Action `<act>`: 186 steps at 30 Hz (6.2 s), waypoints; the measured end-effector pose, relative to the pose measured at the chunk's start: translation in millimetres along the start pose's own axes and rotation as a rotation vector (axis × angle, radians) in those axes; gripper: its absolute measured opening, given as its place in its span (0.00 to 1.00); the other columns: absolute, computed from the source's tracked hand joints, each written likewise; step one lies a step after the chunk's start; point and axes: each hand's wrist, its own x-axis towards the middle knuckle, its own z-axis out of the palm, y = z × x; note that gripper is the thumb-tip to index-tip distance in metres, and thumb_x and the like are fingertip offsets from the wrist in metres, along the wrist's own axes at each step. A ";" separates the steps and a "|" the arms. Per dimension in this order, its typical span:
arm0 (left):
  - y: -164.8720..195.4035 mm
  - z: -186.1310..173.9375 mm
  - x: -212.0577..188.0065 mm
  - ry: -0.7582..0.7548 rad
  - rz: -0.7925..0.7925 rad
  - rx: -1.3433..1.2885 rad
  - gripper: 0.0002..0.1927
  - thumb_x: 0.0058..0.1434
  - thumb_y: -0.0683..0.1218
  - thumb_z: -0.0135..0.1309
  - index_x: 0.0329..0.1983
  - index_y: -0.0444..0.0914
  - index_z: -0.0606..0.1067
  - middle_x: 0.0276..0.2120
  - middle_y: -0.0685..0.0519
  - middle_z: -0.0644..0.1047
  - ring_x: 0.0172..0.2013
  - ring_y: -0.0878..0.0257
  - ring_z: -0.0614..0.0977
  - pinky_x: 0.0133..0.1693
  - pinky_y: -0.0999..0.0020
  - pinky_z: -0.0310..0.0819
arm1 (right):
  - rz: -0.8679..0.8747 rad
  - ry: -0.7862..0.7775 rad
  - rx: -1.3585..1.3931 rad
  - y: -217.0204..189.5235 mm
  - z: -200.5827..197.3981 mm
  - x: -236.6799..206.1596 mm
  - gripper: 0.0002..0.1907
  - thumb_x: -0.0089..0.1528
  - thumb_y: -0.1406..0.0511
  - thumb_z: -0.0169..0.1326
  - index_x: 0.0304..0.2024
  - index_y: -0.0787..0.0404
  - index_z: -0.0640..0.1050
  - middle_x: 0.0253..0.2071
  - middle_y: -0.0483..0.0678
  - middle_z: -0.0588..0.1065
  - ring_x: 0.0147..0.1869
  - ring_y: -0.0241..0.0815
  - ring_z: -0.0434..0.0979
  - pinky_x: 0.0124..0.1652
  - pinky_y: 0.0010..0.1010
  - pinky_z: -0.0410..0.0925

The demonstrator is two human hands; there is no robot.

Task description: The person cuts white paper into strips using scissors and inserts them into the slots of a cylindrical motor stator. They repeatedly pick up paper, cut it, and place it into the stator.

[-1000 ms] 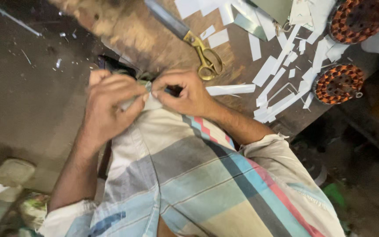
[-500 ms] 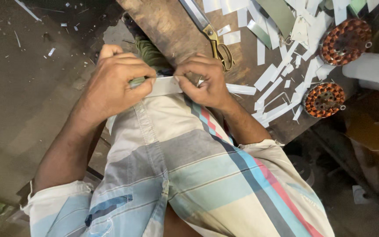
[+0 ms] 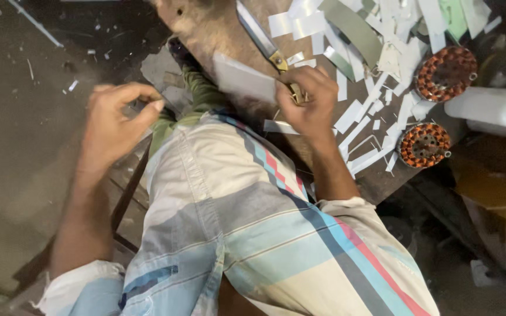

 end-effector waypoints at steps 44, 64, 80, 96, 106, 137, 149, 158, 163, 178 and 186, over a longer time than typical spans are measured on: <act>-22.1 160.3 119.0 -0.131 0.633 0.526 0.31 0.64 0.60 0.61 0.60 0.35 0.75 0.65 0.42 0.71 0.72 0.46 0.61 0.71 0.43 0.48 | 0.009 -0.230 -0.449 -4.0 75.1 -100.2 0.14 0.55 0.70 0.62 0.44 0.61 0.79 0.46 0.48 0.80 0.49 0.46 0.78 0.48 0.41 0.64; -4.2 138.2 105.7 -0.011 -0.294 -0.903 0.06 0.69 0.40 0.56 0.45 0.32 0.78 0.36 0.53 0.80 0.34 0.68 0.82 0.37 0.75 0.79 | -0.279 0.115 -0.205 7.3 80.2 -18.1 0.13 0.57 0.79 0.59 0.44 0.70 0.77 0.44 0.58 0.78 0.47 0.57 0.82 0.44 0.42 0.76; -10.7 110.0 109.1 0.074 0.374 0.392 0.19 0.60 0.36 0.50 0.55 0.27 0.73 0.61 0.33 0.73 0.65 0.37 0.69 0.66 0.43 0.56 | 0.130 -0.078 -0.580 109.5 -2.1 35.8 0.21 0.57 0.79 0.52 0.52 0.62 0.78 0.46 0.56 0.78 0.52 0.59 0.76 0.50 0.50 0.67; -42.5 85.0 88.4 0.081 0.374 0.401 0.16 0.61 0.35 0.47 0.53 0.30 0.72 0.62 0.37 0.73 0.66 0.44 0.71 0.66 0.47 0.59 | 0.433 -0.546 -0.055 121.0 -27.0 46.2 0.09 0.57 0.71 0.61 0.40 0.65 0.77 0.29 0.47 0.77 0.30 0.37 0.78 0.29 0.30 0.70; -54.7 75.3 75.6 0.121 0.357 0.302 0.09 0.64 0.35 0.48 0.46 0.30 0.74 0.58 0.40 0.76 0.63 0.46 0.74 0.65 0.47 0.62 | 0.714 -0.612 0.460 55.6 39.2 -16.4 0.20 0.66 0.56 0.60 0.23 0.58 0.75 0.18 0.38 0.68 0.19 0.28 0.65 0.19 0.22 0.55; -93.0 124.9 82.6 0.678 -0.414 -0.998 0.07 0.60 0.36 0.66 0.40 0.32 0.80 0.30 0.52 0.84 0.30 0.71 0.82 0.33 0.77 0.75 | 0.934 -0.556 0.992 54.9 49.0 -78.3 0.37 0.58 0.37 0.60 0.32 0.67 0.77 0.19 0.43 0.70 0.15 0.29 0.62 0.16 0.21 0.53; -71.2 123.4 79.0 0.632 -0.381 -0.985 0.04 0.63 0.35 0.65 0.36 0.31 0.79 0.29 0.52 0.83 0.29 0.71 0.81 0.33 0.75 0.75 | 0.917 -0.505 0.815 36.8 89.9 -70.8 0.26 0.67 0.49 0.56 0.30 0.66 0.75 0.17 0.41 0.67 0.15 0.29 0.61 0.17 0.23 0.53; -66.9 124.8 72.3 0.650 -0.345 -1.018 0.04 0.64 0.34 0.64 0.37 0.31 0.79 0.31 0.50 0.83 0.31 0.70 0.82 0.35 0.76 0.77 | 0.826 -0.532 0.774 33.5 97.8 -61.6 0.25 0.66 0.49 0.58 0.30 0.64 0.75 0.17 0.40 0.67 0.16 0.28 0.63 0.18 0.23 0.55; -67.7 125.3 71.3 0.659 -0.363 -0.996 0.04 0.64 0.34 0.64 0.36 0.30 0.79 0.30 0.50 0.83 0.30 0.70 0.82 0.34 0.77 0.77 | 0.875 -0.501 0.746 28.9 101.5 -59.6 0.20 0.63 0.59 0.66 0.25 0.62 0.72 0.16 0.38 0.64 0.16 0.27 0.61 0.16 0.23 0.55; -88.4 121.6 86.6 0.738 -0.155 -0.915 0.04 0.68 0.33 0.62 0.44 0.29 0.79 0.34 0.52 0.83 0.32 0.71 0.82 0.35 0.76 0.77 | 0.919 -0.500 0.669 19.0 104.7 -55.1 0.22 0.63 0.65 0.65 0.20 0.58 0.68 0.14 0.38 0.64 0.13 0.27 0.60 0.14 0.23 0.52; -83.2 128.1 91.3 0.789 -0.220 -0.986 0.06 0.67 0.34 0.60 0.46 0.30 0.78 0.30 0.54 0.81 0.28 0.72 0.80 0.30 0.79 0.71 | 0.942 -0.496 0.696 17.5 102.6 -59.1 0.20 0.65 0.63 0.62 0.22 0.59 0.69 0.15 0.39 0.65 0.14 0.27 0.60 0.15 0.22 0.53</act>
